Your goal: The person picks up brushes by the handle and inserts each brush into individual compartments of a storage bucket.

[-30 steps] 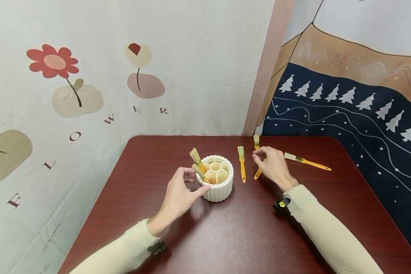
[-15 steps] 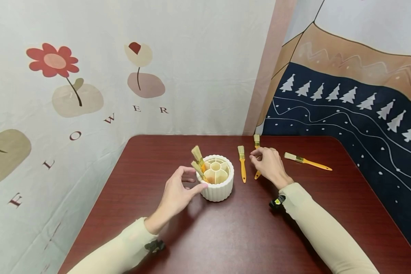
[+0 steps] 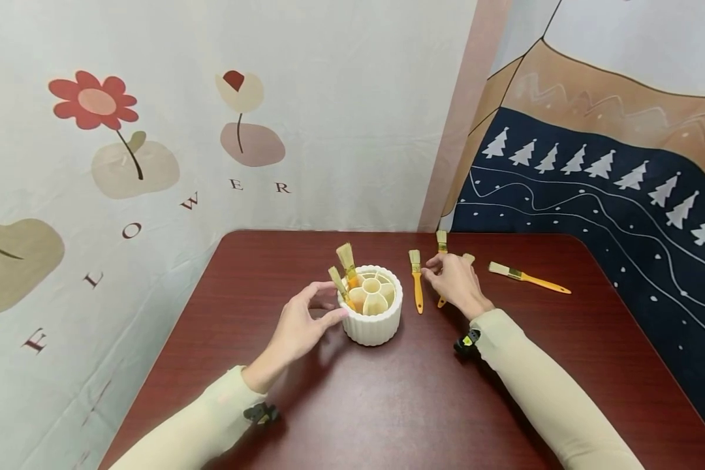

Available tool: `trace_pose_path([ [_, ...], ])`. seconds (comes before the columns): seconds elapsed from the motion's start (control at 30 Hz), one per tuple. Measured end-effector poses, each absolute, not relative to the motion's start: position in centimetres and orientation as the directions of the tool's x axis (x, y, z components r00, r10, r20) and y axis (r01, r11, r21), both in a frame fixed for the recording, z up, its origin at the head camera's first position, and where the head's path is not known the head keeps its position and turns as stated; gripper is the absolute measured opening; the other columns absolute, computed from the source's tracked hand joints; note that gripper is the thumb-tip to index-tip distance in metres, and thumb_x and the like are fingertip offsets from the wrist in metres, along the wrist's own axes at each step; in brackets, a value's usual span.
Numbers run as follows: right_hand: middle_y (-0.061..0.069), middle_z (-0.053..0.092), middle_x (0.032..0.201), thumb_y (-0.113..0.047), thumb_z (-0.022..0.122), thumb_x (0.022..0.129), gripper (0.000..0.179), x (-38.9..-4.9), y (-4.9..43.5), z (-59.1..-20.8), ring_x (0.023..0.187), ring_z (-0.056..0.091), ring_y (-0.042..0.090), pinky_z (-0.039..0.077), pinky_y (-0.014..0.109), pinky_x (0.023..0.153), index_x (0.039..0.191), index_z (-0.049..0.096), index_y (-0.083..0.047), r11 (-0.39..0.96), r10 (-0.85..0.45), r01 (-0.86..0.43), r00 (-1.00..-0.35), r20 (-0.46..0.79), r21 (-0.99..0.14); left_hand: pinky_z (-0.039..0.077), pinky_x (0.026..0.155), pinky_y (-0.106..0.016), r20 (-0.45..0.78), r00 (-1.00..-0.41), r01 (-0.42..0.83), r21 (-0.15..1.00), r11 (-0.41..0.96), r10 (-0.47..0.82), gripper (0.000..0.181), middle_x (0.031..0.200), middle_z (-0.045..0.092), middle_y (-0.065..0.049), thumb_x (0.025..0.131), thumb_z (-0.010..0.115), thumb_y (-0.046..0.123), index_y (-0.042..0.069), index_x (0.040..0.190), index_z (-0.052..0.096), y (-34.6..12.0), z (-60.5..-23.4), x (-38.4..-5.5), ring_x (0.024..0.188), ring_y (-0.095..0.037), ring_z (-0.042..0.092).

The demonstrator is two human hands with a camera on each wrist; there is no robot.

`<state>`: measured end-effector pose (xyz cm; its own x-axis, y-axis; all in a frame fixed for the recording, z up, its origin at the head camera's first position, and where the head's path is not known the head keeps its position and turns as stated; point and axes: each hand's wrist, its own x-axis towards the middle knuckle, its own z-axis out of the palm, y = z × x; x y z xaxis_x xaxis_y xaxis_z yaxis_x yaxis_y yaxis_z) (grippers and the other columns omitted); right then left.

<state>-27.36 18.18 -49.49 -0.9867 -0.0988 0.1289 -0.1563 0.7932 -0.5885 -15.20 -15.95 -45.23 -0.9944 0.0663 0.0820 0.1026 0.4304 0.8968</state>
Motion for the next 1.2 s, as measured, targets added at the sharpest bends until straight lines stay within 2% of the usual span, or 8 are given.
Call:
trace_pose_path([
  [0.23, 0.014, 0.089, 0.113, -0.029, 0.085, 0.109, 0.028, -28.1, 17.2, -49.3, 0.105, 0.082, 0.031, 0.071, 0.049, 0.091, 0.123, 0.086, -0.004, 0.806, -0.086, -0.133, -0.990, 0.108, -0.577, 0.071, 0.108, -0.050, 0.083, -0.991, 0.122, 0.891, 0.437, 0.108, 0.051, 0.143, 0.081, -0.020, 0.102, 0.091, 0.008, 0.004, 0.150, 0.073, -16.4, -45.1, -15.9, 0.120, -0.035, 0.083],
  [0.57, 0.015, 0.089, 0.109, -0.033, 0.086, 0.108, 0.035, -28.8, 16.4, -49.5, 0.109, 0.082, 0.034, 0.070, 0.050, 0.092, 0.121, 0.087, -0.001, 0.825, -0.057, -0.093, -0.995, 0.082, -0.557, 0.070, 0.111, -0.052, 0.078, -0.992, 0.115, 0.895, 0.432, 0.103, 0.052, 0.146, 0.081, -0.020, 0.104, 0.091, 0.013, 0.005, 0.152, 0.071, -16.7, -45.0, -15.6, 0.125, -0.037, 0.083],
  [0.7, 0.015, 0.089, 0.107, -0.036, 0.086, 0.107, 0.039, -28.9, 16.2, -49.6, 0.109, 0.082, 0.035, 0.070, 0.050, 0.092, 0.122, 0.086, 0.000, 0.832, -0.059, -0.090, -0.996, 0.073, -0.547, 0.071, 0.109, -0.049, 0.084, -0.995, 0.099, 0.893, 0.439, 0.053, 0.057, 0.142, 0.082, -0.016, 0.100, 0.095, 0.018, 0.007, 0.150, 0.071, -16.3, -44.9, -14.8, 0.125, -0.034, 0.083],
  [0.83, 0.013, 0.089, 0.102, -0.037, 0.087, 0.106, 0.040, -29.1, 16.1, -49.7, 0.109, 0.081, 0.035, 0.071, 0.049, 0.090, 0.121, 0.087, 0.000, 0.836, -0.051, -0.081, -0.996, 0.070, -0.542, 0.070, 0.109, -0.054, 0.082, -0.997, 0.075, 0.880, 0.470, 0.007, 0.062, 0.135, 0.083, -0.011, 0.095, 0.101, 0.026, 0.010, 0.146, 0.070, -15.4, -44.8, -14.1, 0.123, -0.033, 0.082],
  [1.07, 0.010, 0.086, 0.090, -0.040, 0.089, 0.105, 0.040, -29.3, 15.8, -49.7, 0.101, 0.079, 0.033, 0.067, 0.039, 0.077, 0.115, 0.089, -0.001, 0.833, -0.028, -0.046, -0.999, 0.040, -0.551, 0.068, 0.110, -0.060, 0.080, -0.997, 0.068, 0.862, 0.502, -0.003, 0.067, 0.131, 0.079, -0.014, 0.091, 0.103, 0.026, 0.007, 0.144, 0.066, -14.3, -44.6, -13.4, 0.118, -0.040, 0.082],
  [1.2, 0.011, 0.087, 0.090, -0.039, 0.090, 0.105, 0.039, -29.5, 15.7, -49.9, 0.103, 0.078, 0.033, 0.066, 0.038, 0.077, 0.112, 0.089, 0.000, 0.831, -0.037, -0.055, -0.998, 0.042, -0.554, 0.068, 0.109, -0.059, 0.088, -0.996, 0.072, 0.859, 0.507, -0.008, 0.066, 0.130, 0.078, -0.015, 0.090, 0.103, 0.026, 0.006, 0.141, 0.066, -14.2, -44.7, -13.4, 0.116, -0.039, 0.082],
])
